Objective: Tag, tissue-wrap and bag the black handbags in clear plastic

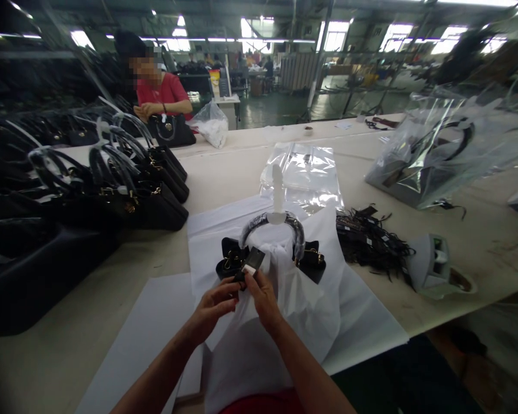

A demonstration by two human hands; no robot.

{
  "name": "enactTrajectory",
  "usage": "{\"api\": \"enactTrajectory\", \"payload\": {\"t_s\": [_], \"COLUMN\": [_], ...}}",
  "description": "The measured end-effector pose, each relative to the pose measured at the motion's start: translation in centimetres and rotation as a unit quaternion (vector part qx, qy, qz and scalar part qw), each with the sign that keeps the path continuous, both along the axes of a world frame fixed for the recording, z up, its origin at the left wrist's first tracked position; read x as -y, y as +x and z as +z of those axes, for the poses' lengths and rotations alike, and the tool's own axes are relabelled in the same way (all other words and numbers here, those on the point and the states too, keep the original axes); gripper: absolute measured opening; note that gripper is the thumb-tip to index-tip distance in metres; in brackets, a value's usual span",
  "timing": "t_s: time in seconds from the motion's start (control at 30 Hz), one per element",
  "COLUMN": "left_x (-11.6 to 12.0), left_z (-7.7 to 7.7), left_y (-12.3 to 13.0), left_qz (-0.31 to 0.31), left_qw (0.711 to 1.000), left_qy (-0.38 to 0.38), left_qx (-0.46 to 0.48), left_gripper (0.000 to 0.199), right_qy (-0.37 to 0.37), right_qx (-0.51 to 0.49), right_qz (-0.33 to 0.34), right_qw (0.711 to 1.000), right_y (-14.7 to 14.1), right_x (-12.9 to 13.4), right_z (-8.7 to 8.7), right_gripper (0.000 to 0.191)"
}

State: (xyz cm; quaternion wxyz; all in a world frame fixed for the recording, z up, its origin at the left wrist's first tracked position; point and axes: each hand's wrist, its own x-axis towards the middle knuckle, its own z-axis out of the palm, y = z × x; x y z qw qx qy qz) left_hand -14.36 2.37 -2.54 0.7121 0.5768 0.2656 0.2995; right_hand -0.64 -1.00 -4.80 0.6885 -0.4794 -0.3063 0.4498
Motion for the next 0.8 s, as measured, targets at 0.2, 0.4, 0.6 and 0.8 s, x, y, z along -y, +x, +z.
{"api": "enactTrajectory", "payload": {"t_s": [0.2,0.4,0.6,0.8], "left_x": [-1.2,-2.3,-1.3,1.3], "left_z": [-0.9,-1.0,0.8,0.5], "left_y": [-0.2,0.0,-1.4,-3.2], "left_qz": [-0.008,0.013,0.026,0.072], "left_qw": [0.999,1.000,0.989,0.982], "left_qy": [-0.024,0.020,0.097,0.048], "left_qx": [0.022,0.002,-0.111,-0.170], "left_gripper": [0.027,0.025,0.032,0.042], "right_qy": [0.066,0.052,0.033,0.069], "right_qx": [0.252,0.293,0.255,0.234], "right_qz": [0.055,0.019,-0.073,-0.101], "right_qw": [0.964,0.954,0.964,0.964], "right_y": [1.4,1.4,0.6,0.2], "right_x": [1.4,1.3,2.4,3.4], "right_z": [-0.9,-2.7,-2.8,-0.6], "right_gripper": [0.035,0.028,0.030,0.024]}}
